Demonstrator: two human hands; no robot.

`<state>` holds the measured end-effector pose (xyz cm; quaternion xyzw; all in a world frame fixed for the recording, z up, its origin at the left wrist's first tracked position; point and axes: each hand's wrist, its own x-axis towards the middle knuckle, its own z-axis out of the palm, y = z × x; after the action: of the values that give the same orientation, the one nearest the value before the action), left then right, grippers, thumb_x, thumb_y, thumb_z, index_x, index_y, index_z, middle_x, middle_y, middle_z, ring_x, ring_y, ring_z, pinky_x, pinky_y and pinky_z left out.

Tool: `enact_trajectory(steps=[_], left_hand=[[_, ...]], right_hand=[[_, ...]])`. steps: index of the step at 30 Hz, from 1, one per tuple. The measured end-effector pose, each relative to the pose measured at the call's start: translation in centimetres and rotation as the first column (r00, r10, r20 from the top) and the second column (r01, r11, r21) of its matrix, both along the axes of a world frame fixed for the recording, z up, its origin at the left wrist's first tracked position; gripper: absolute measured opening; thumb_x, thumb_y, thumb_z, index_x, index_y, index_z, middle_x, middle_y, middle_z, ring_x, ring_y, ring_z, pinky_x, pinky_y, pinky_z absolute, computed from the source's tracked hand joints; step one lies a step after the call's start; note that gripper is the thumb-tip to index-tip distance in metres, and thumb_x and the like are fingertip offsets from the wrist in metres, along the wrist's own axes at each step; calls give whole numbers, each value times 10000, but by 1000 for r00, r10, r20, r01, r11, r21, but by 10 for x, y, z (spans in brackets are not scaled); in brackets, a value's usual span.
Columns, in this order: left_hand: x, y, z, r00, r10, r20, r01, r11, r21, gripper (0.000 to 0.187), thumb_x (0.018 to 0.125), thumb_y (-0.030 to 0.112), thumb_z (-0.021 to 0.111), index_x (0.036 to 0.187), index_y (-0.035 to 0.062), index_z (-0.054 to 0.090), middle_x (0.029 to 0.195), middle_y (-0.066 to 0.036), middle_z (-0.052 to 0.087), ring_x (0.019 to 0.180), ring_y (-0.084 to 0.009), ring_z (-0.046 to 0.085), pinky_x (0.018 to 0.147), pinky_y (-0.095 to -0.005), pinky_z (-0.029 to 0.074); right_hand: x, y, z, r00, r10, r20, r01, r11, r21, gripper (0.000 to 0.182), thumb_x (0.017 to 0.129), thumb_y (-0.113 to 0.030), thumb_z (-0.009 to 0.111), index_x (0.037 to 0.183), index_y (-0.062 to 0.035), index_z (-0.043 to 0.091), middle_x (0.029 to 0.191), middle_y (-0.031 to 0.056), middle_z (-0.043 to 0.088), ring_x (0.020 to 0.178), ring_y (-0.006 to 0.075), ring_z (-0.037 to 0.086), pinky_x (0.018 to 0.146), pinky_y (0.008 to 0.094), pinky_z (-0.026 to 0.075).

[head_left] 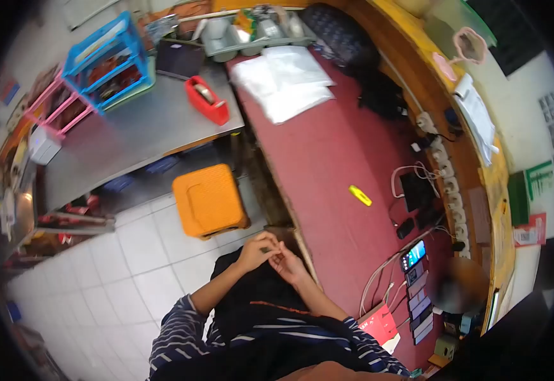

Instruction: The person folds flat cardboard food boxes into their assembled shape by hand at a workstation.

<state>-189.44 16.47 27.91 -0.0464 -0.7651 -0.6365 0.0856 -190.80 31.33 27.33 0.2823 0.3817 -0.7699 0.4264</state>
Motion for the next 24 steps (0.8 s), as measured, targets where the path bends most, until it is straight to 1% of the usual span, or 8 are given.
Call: enact_trajectory(steps=[3, 6, 8, 9, 11, 12, 14, 24], left_hand=[[-21, 6, -40, 964, 0, 267, -59, 975, 216, 119, 706, 91, 681, 659, 27, 592, 813, -85, 600, 748, -161, 573, 667, -258, 453], [-72, -26, -157, 869, -172, 464, -45, 907, 420, 170, 773, 126, 631, 869, 17, 543, 852, -88, 598, 787, -168, 581, 710, -298, 478], [-126, -41, -184, 749, -13, 662, -309, 877, 367, 302, 769, 104, 618, 1019, 55, 457, 940, -87, 563, 843, -165, 554, 688, -289, 463], [-157, -49, -231, 716, 36, 697, -448, 790, 419, 331, 737, 95, 643, 1019, 80, 471, 916, -80, 556, 684, -149, 545, 556, -242, 431], [-213, -71, -278, 705, 132, 697, -470, 822, 320, 194, 770, 79, 544, 963, 57, 537, 834, -55, 583, 660, -154, 534, 559, -261, 424], [-241, -89, -342, 813, 45, 581, -335, 851, 403, 119, 793, 100, 515, 866, 28, 574, 718, -47, 580, 633, -148, 527, 532, -276, 413], [-262, -30, -318, 792, -122, 598, -187, 884, 428, 120, 794, 103, 516, 866, 26, 573, 717, -48, 580, 633, -147, 527, 533, -276, 414], [-308, 42, -287, 402, -660, 635, 642, 697, 319, 142, 808, 131, 518, 861, 9, 569, 707, -55, 579, 637, -141, 530, 548, -276, 415]], right_hand=[[-20, 8, -3, 986, 120, -111, -113, 991, 65, 527, 851, -493, 430, 1206, -104, 449, 1111, 31, 503, 1006, 156, 448, 892, 347, 365], [-28, 12, 2, 983, 89, -160, -54, 975, 213, 564, 868, -486, 397, 1284, -107, 356, 1193, 60, 467, 1003, 177, 459, 884, 352, 369], [-32, 24, 17, 976, 97, -198, -63, 983, 170, 539, 882, -456, 389, 1305, -126, 332, 1192, 63, 465, 986, 166, 467, 867, 345, 386], [-36, 32, 19, 966, 144, -213, -123, 986, 109, 521, 889, -438, 387, 1312, -138, 328, 1189, 63, 465, 975, 158, 471, 856, 338, 396], [-33, 44, 23, 977, 119, -179, -116, 993, 30, 466, 906, -382, 386, 1315, -164, 334, 1157, 44, 481, 951, 131, 477, 840, 306, 406], [-29, 48, 28, 985, 36, -170, -27, 998, 56, 466, 906, -382, 386, 1315, -164, 334, 1157, 44, 481, 951, 131, 477, 840, 306, 406], [-19, 56, 36, 990, -3, -138, 22, 990, 137, 423, 916, -333, 383, 1303, -166, 358, 1114, 28, 495, 931, 119, 479, 848, 281, 395], [39, 52, 35, 706, -708, -32, 700, 689, 188, 400, 905, -312, 414, 1265, -136, 413, 1064, 20, 510, 913, 117, 496, 839, 275, 407]])
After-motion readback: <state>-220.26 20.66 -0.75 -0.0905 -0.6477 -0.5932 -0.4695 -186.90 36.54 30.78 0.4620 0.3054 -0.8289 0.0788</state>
